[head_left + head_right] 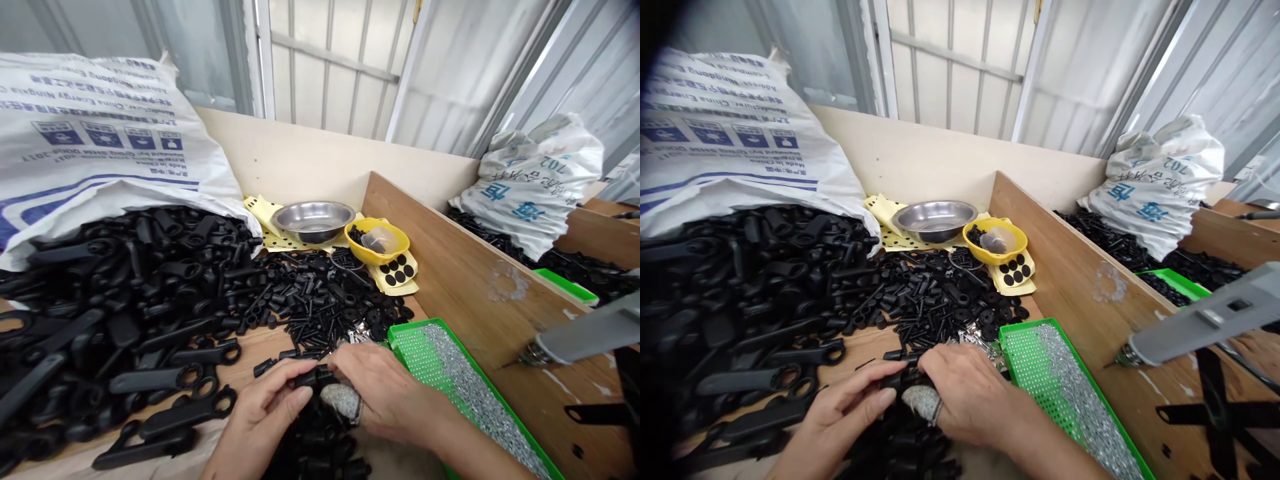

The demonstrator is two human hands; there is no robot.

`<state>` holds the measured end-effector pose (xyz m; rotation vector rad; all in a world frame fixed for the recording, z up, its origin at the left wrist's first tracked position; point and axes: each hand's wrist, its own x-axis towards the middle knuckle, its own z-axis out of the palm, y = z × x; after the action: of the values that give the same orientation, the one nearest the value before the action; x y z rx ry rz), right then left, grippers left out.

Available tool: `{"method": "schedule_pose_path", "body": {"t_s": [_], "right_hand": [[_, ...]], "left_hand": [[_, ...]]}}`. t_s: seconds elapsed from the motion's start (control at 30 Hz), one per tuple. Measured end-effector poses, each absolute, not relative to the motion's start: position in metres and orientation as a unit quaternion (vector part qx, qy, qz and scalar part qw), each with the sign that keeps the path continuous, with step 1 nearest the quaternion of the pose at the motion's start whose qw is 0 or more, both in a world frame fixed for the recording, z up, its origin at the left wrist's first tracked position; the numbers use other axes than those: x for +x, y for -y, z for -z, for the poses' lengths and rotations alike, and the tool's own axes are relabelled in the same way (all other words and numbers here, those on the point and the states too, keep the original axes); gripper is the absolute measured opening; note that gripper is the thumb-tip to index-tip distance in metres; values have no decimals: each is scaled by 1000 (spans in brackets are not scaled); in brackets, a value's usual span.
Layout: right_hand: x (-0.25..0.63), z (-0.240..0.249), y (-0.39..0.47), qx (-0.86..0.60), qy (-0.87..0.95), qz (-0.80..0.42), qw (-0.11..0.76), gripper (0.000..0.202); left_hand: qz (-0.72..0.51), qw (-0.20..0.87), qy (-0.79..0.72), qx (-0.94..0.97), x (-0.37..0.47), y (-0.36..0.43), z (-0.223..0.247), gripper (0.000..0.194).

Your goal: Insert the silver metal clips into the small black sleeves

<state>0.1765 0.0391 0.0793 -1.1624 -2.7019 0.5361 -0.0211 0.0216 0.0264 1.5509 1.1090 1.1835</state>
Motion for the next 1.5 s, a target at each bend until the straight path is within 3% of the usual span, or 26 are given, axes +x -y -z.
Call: {"method": "schedule_pose_path", "body": {"t_s": [0.17,0.5,0.73,0.87,1.17,1.5], "right_hand": [[178,-74,-39,-355,925,-122,59,24],[172,-68,-35,-357,929,-75,66,15],[173,-75,-34,-364,883,-276,109,28],[169,-76,-29,-399,853,-310,132,29],[167,-68,-30,-389,866,-296,100,28],[192,-61,-35,-390,899,-200,-20,21]], "left_hand": [[-451,448,-472,611,-20,-19,-28,19],[-459,416,-456,638,-20,-18,-25,19],[-473,278,-417,724,-20,-12,-30,22],[-463,210,-412,756,-22,-9,-26,26],[-447,181,-415,771,-20,-9,-23,20],[-330,162,-404,838,-14,-5,-5,21]]}}
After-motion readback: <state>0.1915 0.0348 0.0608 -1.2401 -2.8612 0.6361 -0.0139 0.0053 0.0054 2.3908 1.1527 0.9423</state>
